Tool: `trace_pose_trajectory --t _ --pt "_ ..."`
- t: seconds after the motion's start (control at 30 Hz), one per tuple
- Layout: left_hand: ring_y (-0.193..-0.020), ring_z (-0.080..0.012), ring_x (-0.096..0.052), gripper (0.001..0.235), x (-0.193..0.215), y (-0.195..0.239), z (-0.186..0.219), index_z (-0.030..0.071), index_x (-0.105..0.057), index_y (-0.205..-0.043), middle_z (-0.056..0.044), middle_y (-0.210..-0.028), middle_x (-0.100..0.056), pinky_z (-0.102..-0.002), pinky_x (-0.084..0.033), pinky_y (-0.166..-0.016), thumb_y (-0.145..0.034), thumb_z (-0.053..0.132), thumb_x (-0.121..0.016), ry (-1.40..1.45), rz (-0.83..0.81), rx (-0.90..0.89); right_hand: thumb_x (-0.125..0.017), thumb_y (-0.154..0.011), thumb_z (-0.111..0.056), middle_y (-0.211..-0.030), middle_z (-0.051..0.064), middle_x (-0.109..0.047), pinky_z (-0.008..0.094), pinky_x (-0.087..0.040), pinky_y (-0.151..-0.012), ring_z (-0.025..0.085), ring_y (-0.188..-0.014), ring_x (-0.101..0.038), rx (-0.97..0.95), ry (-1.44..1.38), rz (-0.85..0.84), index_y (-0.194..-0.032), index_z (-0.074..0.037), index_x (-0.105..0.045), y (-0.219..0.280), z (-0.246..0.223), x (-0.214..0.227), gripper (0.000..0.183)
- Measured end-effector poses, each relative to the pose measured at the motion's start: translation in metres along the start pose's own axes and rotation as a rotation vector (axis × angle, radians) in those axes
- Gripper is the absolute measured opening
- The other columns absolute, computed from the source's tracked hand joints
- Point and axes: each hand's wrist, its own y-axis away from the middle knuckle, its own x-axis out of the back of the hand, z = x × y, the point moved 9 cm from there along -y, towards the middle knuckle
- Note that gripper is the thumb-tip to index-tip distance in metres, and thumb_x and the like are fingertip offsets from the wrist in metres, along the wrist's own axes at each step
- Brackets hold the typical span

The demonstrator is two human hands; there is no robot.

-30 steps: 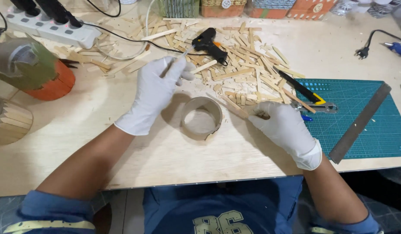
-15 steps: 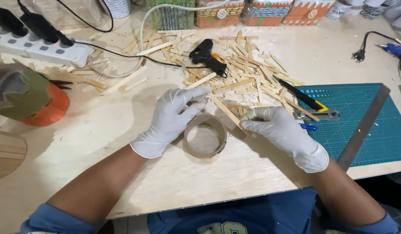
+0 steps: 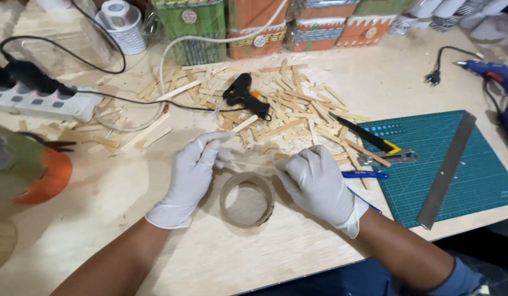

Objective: Applying hot glue to small wooden sticks and attaching them to a cardboard cylinder to create a decorative container.

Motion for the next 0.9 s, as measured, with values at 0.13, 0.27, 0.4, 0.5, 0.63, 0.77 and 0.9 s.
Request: trace_pose_trajectory --t 0.13,0.27,0.4,0.5,0.63,0.77,0.9 --pt "-0.058 -0.0117 -0.067 0.026 0.008 -0.003 0.001 0.012 -0.076 -0.117 -0.010 -0.072 -0.077 -0.022 -0.056 -0.057 -0.107 0.020 -0.053 0.053 0.052 0.041 -0.076 -0.088 -0.025 -0.074 0.002 -0.063 0.044 -0.048 -0.069 0.027 -0.076 -0.068 -0.041 0.160 -0.012 -0.090 -0.017 -0.066 0.003 0.049 0.015 0.013" --pt "-0.055 -0.0156 -0.068 0.027 0.014 -0.004 -0.006 0.010 -0.074 -0.116 -0.014 -0.071 -0.076 -0.025 -0.056 -0.057 -0.109 0.020 -0.050 0.059 0.109 0.072 -0.081 -0.086 -0.020 -0.082 -0.004 -0.072 0.041 -0.051 -0.081 0.024 -0.088 -0.072 -0.312 0.187 -0.099 -0.097 -0.018 -0.070 0.015 0.112 0.034 0.015" --pt "-0.052 -0.0165 -0.068 0.025 0.015 -0.009 -0.023 0.011 -0.073 -0.115 -0.015 -0.070 -0.075 -0.024 -0.054 -0.055 -0.109 0.021 -0.051 0.105 0.131 0.085 -0.081 -0.087 -0.019 -0.087 0.000 -0.075 0.044 -0.050 -0.088 0.029 -0.095 -0.072 -0.522 0.067 -0.172 -0.099 -0.014 -0.073 0.024 0.126 0.041 0.016" --pt "-0.053 -0.0162 -0.068 0.025 0.018 -0.011 -0.024 0.011 -0.074 -0.112 -0.015 -0.070 -0.075 -0.023 -0.054 -0.056 -0.109 0.019 -0.051 0.102 0.142 0.080 -0.083 -0.087 -0.023 -0.091 0.009 -0.070 0.049 -0.053 -0.082 0.035 -0.097 -0.068 -0.657 0.085 -0.131 -0.103 -0.008 -0.071 0.024 0.135 0.042 0.024" --pt "-0.051 -0.0183 -0.067 0.021 0.020 -0.013 -0.038 0.008 -0.072 -0.110 -0.017 -0.069 -0.075 -0.024 -0.054 -0.055 -0.109 0.016 -0.052 0.137 0.162 0.088 -0.086 -0.080 -0.025 -0.089 0.005 -0.067 0.047 -0.057 -0.077 0.032 -0.096 -0.068 -0.623 0.172 -0.167 -0.100 -0.016 -0.074 0.042 0.150 0.017 0.025" --pt "-0.052 -0.0197 -0.068 0.015 0.020 -0.009 -0.036 0.009 -0.069 -0.114 -0.019 -0.071 -0.075 -0.026 -0.055 -0.055 -0.107 0.015 -0.057 0.155 0.186 0.099 -0.083 -0.080 -0.030 -0.096 0.000 -0.070 0.044 -0.057 -0.082 0.028 -0.100 -0.069 -0.527 0.289 -0.276 -0.096 -0.022 -0.075 0.031 0.133 0.025 0.020" --pt "-0.052 -0.0165 -0.069 0.021 0.018 -0.010 -0.029 0.009 -0.078 -0.104 -0.016 -0.069 -0.076 -0.024 -0.055 -0.052 -0.106 0.015 -0.058 0.075 0.159 0.127 -0.075 -0.089 -0.034 -0.097 -0.004 -0.073 0.044 -0.052 -0.094 0.023 -0.104 -0.070 -0.339 0.382 -0.366 -0.097 -0.027 -0.076 -0.003 0.113 0.015 0.011"
